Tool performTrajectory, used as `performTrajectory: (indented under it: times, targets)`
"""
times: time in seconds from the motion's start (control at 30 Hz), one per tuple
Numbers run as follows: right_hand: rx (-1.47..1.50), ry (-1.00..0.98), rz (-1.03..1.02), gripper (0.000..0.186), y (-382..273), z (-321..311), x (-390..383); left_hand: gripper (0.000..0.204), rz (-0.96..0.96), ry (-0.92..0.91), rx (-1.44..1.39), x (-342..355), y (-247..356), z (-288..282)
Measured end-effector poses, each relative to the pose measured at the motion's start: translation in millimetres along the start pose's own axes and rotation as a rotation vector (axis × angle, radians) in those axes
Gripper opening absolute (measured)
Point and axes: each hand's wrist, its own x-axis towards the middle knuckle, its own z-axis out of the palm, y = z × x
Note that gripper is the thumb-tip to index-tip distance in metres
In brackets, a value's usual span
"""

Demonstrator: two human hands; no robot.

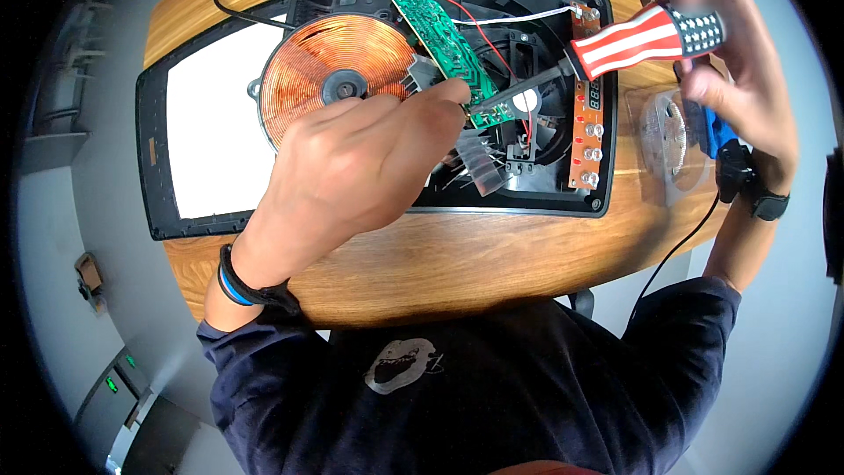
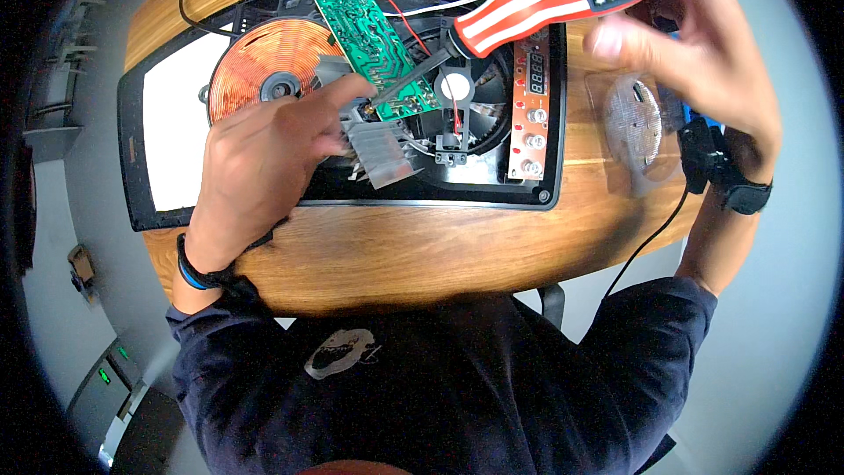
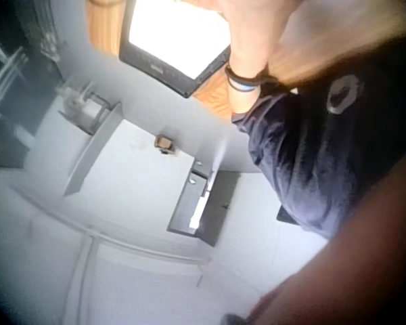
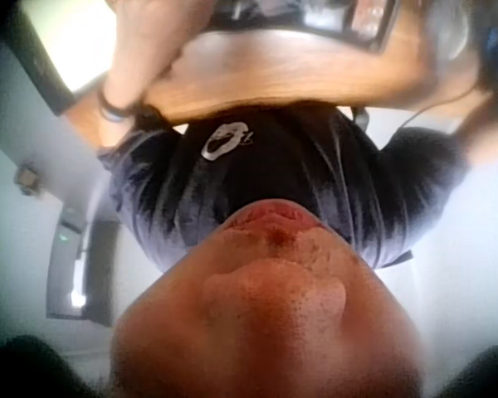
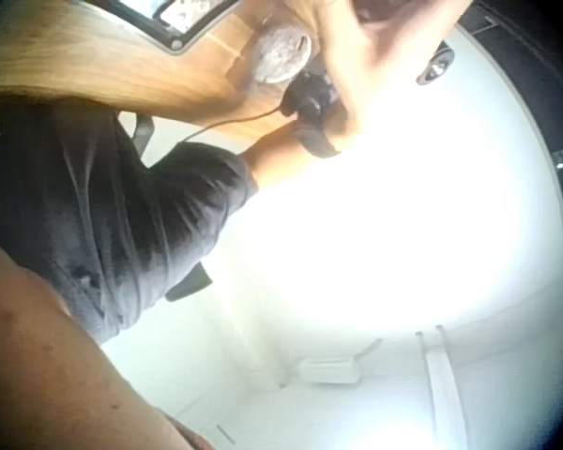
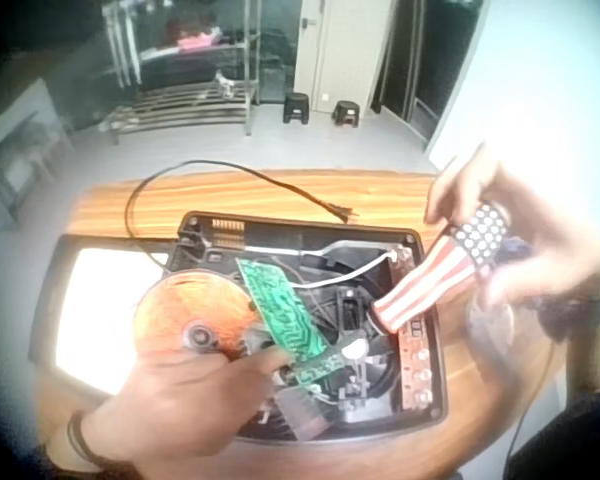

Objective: The person uses a screwdriver to remove screws from a green circuit board attached to a heatsink inside an open electronic device. They loosen multiple screws, lift the board, and set it aside on the table.

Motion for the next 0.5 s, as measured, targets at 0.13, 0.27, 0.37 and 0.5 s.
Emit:
performTrajectory:
  times: [0.13,0.27,0.37,0.5]
  targets:
    - [0.014,-0.001,-0.010,0.051,-1,-1,0,0.038,-0.067,-0.036,0.003,0,2,-1]
    - [0.065,0.011,-0.019,0.053,0,1,2,0.043,-0.128,-0.058,-0.038,1,4,-2]
    - [0.057,-0.080,0.008,0.056,-6,-6,1,0.045,-0.126,-0.053,-0.061,2,4,-1]
    - [-0.002,-0.045,-0.076,0.057,2,-7,0,0.045,-0.102,-0.055,-0.054,1,2,-1]
